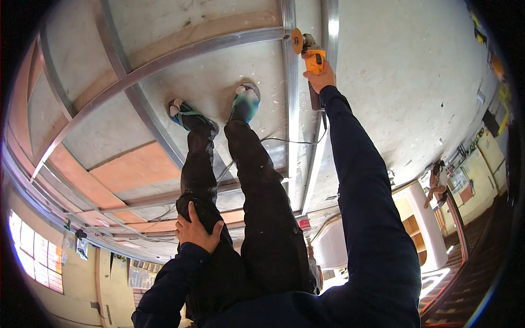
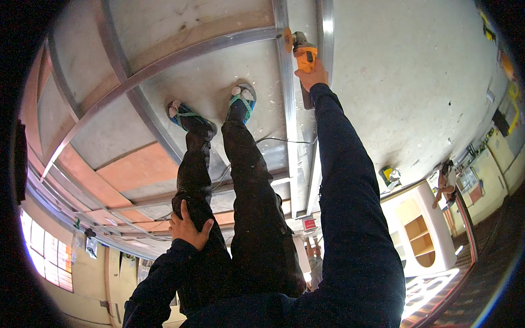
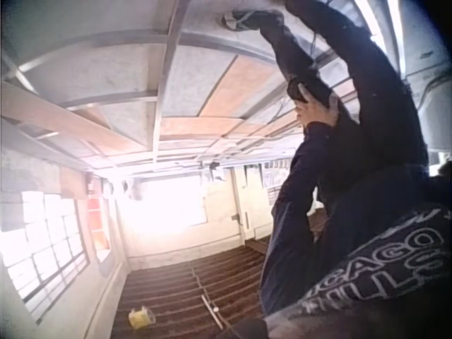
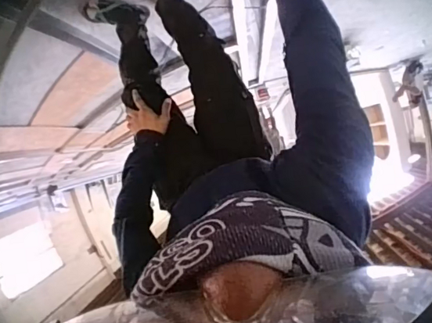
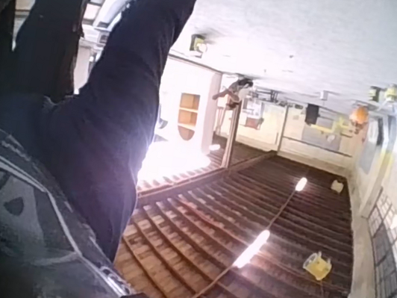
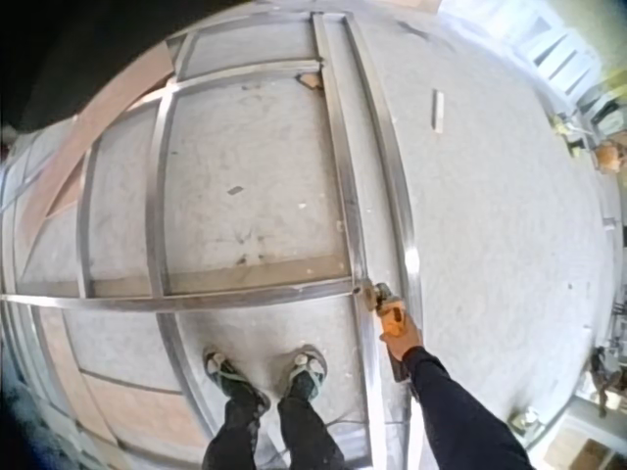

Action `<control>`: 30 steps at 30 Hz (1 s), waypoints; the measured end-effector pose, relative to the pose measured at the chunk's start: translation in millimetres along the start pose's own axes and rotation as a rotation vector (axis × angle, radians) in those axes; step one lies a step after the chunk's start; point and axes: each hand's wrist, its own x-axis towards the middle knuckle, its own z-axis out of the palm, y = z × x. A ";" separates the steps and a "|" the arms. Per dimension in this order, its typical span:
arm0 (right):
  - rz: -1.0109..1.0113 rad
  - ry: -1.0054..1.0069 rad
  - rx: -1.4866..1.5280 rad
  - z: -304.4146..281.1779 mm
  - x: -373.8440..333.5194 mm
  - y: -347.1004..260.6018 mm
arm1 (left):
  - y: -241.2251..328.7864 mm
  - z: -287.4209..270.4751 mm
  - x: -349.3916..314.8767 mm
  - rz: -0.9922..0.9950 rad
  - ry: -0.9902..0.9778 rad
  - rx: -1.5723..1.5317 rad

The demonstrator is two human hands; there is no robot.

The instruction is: The person aligns a metal stud inside a frame by hand and then cuts the metal frame using an angle grinder.

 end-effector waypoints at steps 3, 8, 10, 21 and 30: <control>-0.040 -0.006 -0.006 0.7 0.3 4.3 | 2.1 0.8 0.4 -0.002 -0.001 -0.004; -0.028 -0.106 -0.045 13.6 0.7 -10.7 | 1.4 -5.9 -5.3 -0.008 0.039 -0.040; -0.149 -0.044 -0.045 20.7 1.4 -5.0 | -2.0 -8.4 -8.3 -0.002 0.082 -0.054; -0.210 -0.307 0.408 -43.2 -121.6 -36.1 | -32.5 15.8 -59.5 0.001 0.170 -0.533; -0.386 -0.294 0.404 -122.0 -224.5 -116.1 | -99.0 227.6 -86.3 -0.075 0.328 -1.412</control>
